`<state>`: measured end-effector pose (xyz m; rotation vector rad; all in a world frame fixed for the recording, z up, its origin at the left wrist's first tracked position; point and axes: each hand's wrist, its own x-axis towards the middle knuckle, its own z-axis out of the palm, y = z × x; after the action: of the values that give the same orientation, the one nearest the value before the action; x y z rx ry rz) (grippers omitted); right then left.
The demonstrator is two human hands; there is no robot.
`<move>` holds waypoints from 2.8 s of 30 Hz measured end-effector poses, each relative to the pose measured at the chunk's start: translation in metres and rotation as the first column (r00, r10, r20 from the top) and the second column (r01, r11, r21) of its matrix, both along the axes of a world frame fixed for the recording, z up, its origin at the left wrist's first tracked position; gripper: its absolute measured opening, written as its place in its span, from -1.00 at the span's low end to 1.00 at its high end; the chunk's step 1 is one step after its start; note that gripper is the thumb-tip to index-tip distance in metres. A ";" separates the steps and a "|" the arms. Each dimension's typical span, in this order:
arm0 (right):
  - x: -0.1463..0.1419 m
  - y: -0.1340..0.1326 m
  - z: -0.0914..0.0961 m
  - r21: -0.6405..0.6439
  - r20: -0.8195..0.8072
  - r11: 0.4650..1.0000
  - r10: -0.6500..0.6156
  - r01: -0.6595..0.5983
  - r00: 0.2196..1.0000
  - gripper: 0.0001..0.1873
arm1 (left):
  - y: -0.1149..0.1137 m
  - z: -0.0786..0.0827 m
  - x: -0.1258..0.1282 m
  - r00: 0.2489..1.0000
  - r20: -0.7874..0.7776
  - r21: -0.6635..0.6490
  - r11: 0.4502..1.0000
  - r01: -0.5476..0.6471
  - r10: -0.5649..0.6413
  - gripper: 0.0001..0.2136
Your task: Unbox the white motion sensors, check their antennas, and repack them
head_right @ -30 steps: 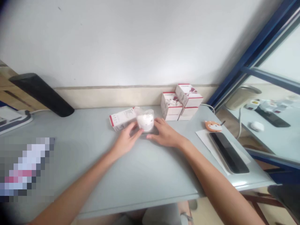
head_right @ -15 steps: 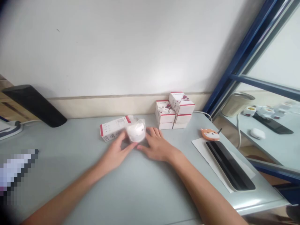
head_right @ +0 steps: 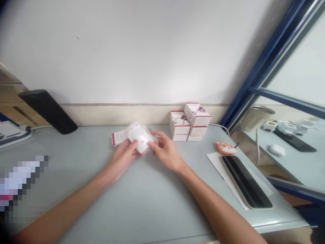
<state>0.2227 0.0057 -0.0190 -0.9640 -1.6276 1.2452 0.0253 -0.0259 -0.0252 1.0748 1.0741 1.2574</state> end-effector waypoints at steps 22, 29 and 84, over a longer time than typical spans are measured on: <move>-0.004 -0.005 0.002 -0.156 -0.105 0.986 -0.075 0.058 0.992 -0.52 | -0.007 0.006 0.002 0.975 0.221 -0.026 0.999 0.025 -0.019 -0.43; -0.003 0.000 -0.004 -0.179 -0.150 0.982 0.025 -0.052 0.988 -0.51 | -0.002 0.007 -0.002 0.979 0.204 -0.057 0.998 0.037 -0.025 -0.42; 0.016 0.015 -0.002 -0.005 0.081 0.996 -0.091 0.091 0.993 -0.50 | -0.003 0.025 -0.024 0.866 0.473 -0.278 0.904 0.324 -0.165 -0.64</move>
<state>0.2390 0.0203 -0.0214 -1.0944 -1.6226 1.1657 0.0015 -0.0293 0.0000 0.5908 0.7415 0.9867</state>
